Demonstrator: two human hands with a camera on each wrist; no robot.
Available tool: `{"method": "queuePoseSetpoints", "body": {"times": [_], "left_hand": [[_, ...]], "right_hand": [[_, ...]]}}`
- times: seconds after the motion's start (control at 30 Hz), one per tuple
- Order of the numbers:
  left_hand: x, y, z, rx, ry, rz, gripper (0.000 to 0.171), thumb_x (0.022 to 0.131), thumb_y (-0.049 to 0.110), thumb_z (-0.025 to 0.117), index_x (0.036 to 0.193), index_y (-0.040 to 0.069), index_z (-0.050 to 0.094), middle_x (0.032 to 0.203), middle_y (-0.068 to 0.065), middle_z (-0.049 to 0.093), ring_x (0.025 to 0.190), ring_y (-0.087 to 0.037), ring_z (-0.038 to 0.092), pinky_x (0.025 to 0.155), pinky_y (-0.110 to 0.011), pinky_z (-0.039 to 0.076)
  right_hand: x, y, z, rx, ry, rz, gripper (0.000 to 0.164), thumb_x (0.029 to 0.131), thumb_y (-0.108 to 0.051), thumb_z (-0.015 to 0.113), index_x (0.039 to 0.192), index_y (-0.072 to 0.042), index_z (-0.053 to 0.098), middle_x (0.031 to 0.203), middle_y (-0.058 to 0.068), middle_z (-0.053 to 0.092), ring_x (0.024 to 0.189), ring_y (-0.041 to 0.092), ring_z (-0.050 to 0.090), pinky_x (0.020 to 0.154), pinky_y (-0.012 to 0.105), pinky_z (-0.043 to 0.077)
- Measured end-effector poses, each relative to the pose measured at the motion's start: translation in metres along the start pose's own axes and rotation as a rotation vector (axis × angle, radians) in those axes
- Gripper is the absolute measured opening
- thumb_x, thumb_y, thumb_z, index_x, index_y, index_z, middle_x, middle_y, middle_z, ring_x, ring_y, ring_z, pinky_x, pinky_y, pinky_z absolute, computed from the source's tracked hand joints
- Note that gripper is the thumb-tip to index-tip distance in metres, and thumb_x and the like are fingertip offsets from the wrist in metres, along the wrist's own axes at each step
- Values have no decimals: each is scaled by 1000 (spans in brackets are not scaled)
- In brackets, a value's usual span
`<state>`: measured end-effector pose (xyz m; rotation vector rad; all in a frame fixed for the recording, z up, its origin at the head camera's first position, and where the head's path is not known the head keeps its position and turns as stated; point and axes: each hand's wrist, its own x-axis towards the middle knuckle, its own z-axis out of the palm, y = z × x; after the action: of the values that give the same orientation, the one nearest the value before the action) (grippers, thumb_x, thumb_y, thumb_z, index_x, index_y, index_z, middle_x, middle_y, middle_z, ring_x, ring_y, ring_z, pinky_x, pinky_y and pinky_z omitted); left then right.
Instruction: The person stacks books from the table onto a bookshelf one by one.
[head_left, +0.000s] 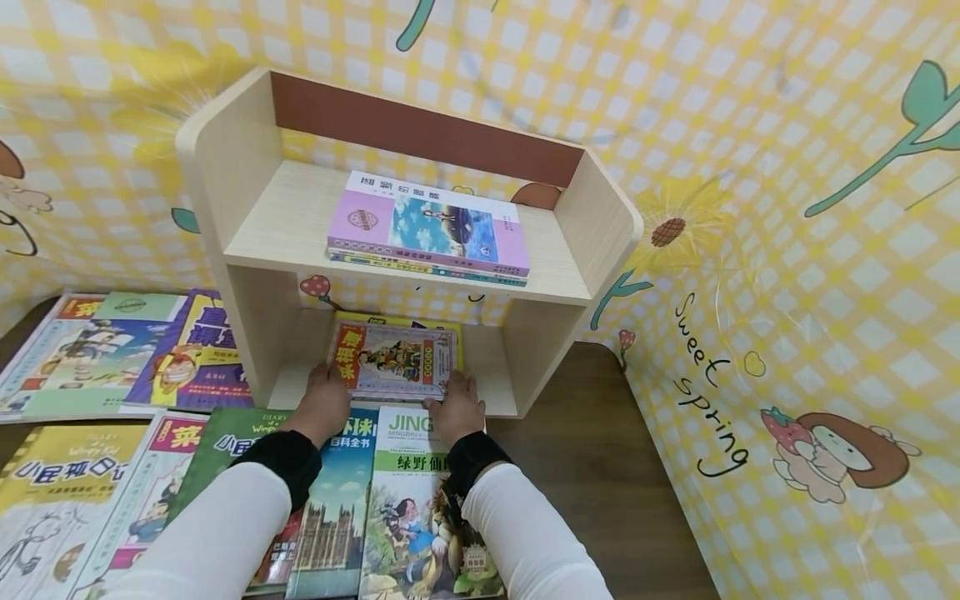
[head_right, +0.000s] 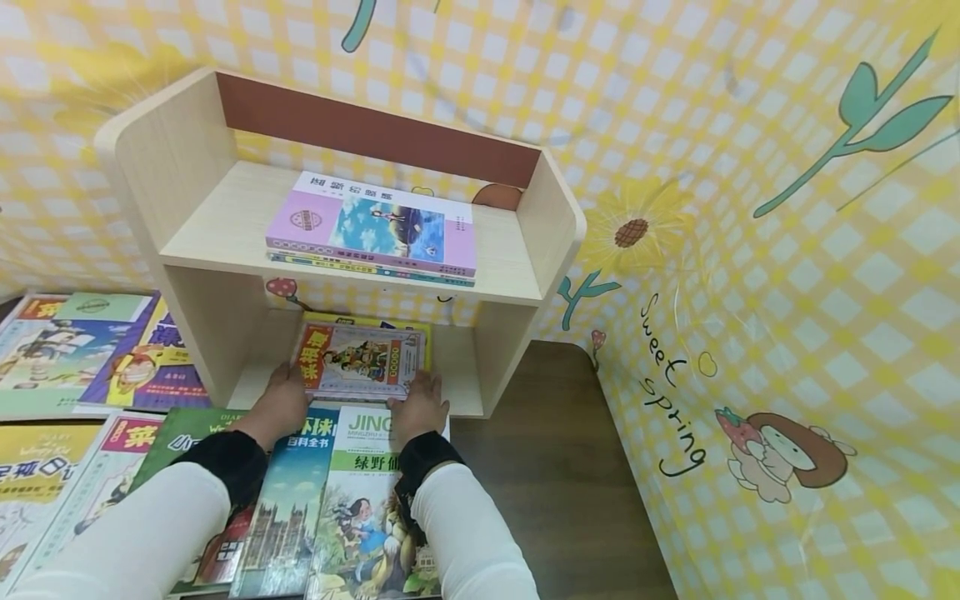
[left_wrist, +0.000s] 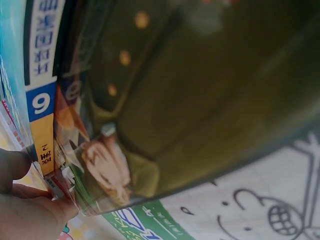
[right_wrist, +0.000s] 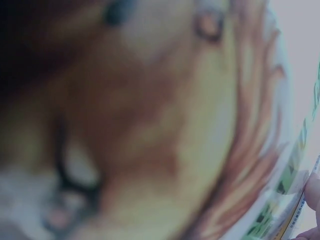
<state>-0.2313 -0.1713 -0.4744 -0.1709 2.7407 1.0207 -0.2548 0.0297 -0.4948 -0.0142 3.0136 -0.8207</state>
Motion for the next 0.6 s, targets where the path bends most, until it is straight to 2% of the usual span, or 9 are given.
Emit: {"method": "queuePoseSetpoints", "body": {"times": [0.13, 0.23, 0.3, 0.43, 0.53, 0.6], "left_hand": [[0, 1, 1, -41, -6, -16, 64, 103, 8, 35, 148, -10, -5, 152, -34, -9, 140, -50, 4, 112, -61, 18], [-3, -1, 0, -43, 12, 4, 64, 103, 9, 38, 150, -8, -2, 153, -33, -8, 140, -50, 5, 111, -62, 18], [-4, -3, -1, -39, 38, 37, 64, 102, 9, 42, 150, -7, 2, 152, -33, -5, 139, -50, 8, 111, -63, 18], [-9, -7, -4, -1, 77, 102, 65, 100, 6, 46, 148, -12, 6, 151, -36, -2, 138, -51, 6, 111, -62, 17], [-15, -9, -6, -2, 88, 153, 65, 99, 5, 46, 147, -14, 7, 151, -39, -3, 140, -53, 1, 111, -63, 17], [-22, -10, -8, -17, 97, 188, 67, 98, 5, 49, 149, -11, 7, 152, -38, -3, 140, -53, 0, 110, -65, 17]], "right_hand": [[2, 1, 0, 32, 3, 12, 70, 91, -33, 68, 147, -7, 37, 151, 19, 36, 143, 34, 25, 111, 58, 27], [1, 0, -2, 51, -3, 12, 71, 91, -33, 68, 149, -7, 36, 152, 20, 34, 143, 35, 24, 110, 59, 27], [0, 1, -4, 63, -7, -1, 71, 91, -33, 68, 149, -7, 35, 153, 19, 33, 144, 36, 22, 109, 60, 27], [-4, 3, -11, 67, -27, -44, 73, 92, -33, 66, 150, -6, 32, 155, 15, 30, 145, 36, 19, 110, 58, 28], [-9, 3, -19, 99, -30, -86, 74, 93, -31, 66, 150, -2, 29, 156, 18, 27, 144, 38, 18, 110, 57, 29], [-14, 4, -26, 151, -22, -112, 75, 93, -29, 66, 150, -1, 28, 156, 21, 24, 143, 40, 20, 111, 55, 28]]}}
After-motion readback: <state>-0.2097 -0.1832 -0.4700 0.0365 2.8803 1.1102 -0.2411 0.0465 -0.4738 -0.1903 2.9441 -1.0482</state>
